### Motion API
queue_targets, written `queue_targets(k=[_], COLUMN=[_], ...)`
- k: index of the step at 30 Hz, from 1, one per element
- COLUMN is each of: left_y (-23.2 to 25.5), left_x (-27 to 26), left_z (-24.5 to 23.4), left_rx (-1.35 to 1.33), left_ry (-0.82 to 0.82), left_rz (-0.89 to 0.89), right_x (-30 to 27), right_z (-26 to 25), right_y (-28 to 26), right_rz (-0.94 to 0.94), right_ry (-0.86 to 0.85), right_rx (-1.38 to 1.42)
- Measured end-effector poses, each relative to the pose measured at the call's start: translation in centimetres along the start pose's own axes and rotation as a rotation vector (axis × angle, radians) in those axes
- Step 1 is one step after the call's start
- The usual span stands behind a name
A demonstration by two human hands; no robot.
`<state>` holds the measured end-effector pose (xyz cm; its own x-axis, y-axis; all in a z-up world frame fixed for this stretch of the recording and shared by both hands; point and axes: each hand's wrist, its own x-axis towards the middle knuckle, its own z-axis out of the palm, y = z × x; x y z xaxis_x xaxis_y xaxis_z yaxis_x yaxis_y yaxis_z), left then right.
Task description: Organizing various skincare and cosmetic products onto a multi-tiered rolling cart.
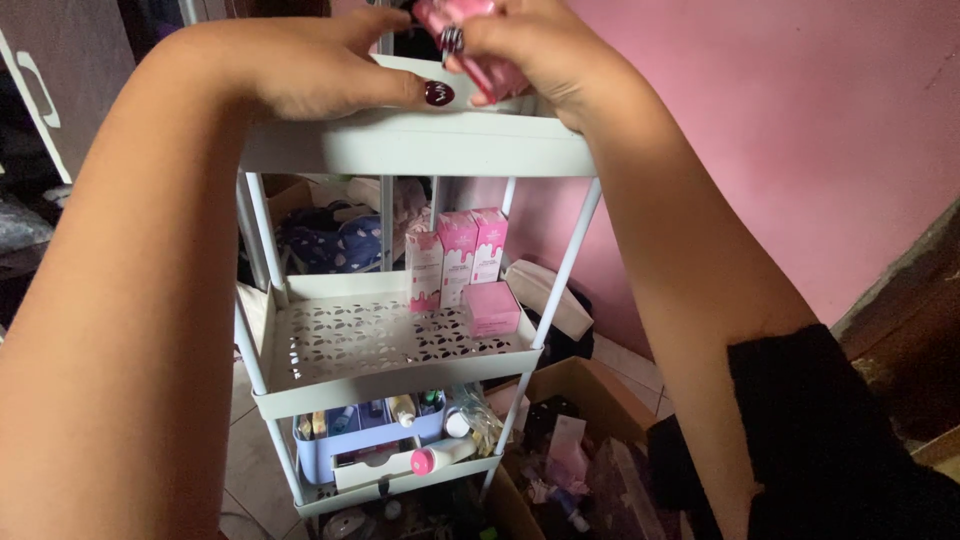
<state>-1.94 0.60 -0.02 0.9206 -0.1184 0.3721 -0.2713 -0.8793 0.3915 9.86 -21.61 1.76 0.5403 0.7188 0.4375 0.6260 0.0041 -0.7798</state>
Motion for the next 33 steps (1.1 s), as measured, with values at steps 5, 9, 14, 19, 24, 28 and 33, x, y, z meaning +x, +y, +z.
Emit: queue_targets(k=[5,9,14,19,24,28,33], left_y=[-0.9,2.5,2.8,5.2,5.2,3.0,1.4], left_x=[0.9,-3.0,-4.5,-7.8,-10.8,-12.4,-15.6], left_z=[0.5,0.7,2.7,5.3,9.2,13.9,18.6], left_rx=[-0.024,0.017,0.040,0.296,0.255,0.259,0.125], left_ry=[0.062,0.376,0.635,0.909,0.896,0.898,0.807], left_rz=[0.292,0.496,0.789,0.739,0.685,0.612,0.460], right_x=[-1.8,-3.8,-5.9,-8.0,-6.7,-2.2,1.7], right_z=[1.5,3.6,4.0,3.1,0.1,-2.2,-3.0], right_y=[-1.9,-4.6,-5.8,-6.3,-4.7,-0.2,4.3], right_rz=[-0.066,-0.099,-0.230,-0.275,-0.316,0.087,0.102], right_ry=[0.006,-0.095,-0.098,-0.239,-0.326,0.186,-0.191], right_rx=[0.000,-0.250,-0.438,-0.435,-0.268,-0.365,-0.707])
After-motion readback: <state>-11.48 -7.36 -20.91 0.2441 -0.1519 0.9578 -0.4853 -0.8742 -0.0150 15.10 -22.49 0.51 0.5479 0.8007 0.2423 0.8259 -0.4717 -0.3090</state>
